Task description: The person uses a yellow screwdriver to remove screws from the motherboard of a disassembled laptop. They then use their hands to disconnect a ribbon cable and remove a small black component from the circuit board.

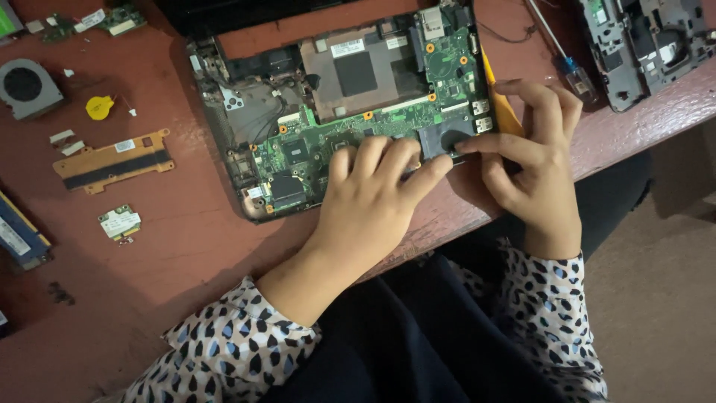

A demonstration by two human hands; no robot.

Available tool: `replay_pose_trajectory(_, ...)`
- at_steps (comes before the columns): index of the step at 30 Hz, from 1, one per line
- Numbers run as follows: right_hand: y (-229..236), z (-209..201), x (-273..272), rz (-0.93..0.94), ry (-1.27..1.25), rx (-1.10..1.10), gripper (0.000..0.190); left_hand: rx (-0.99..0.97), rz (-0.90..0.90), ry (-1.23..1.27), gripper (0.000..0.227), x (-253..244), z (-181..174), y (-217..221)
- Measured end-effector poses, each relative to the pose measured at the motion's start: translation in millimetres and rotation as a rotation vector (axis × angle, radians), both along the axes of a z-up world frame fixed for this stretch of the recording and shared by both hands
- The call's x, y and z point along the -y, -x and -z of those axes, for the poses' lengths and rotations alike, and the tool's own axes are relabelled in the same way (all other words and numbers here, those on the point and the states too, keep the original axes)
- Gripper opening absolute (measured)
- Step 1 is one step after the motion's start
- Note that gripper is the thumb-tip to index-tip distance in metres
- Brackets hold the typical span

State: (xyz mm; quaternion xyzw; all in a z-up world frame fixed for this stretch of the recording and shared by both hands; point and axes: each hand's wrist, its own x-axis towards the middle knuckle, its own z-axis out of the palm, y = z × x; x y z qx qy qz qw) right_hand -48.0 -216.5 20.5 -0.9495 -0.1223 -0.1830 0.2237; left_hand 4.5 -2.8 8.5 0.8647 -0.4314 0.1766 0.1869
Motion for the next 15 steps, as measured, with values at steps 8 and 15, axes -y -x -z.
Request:
replay_pose_trajectory(8, -0.5, -2.3, -1.5, -0.020, 0.020, -0.019, 0.031, 0.019, -0.032, 0.062, 0.019, 2.4, 0.6, 0.7)
replay_pose_trajectory(15, 0.6, 0.2, 2.0, -0.065, 0.031, -0.011, 0.027, 0.084, -0.106, 0.114, 0.017, 6.1, 3.2, 1.9)
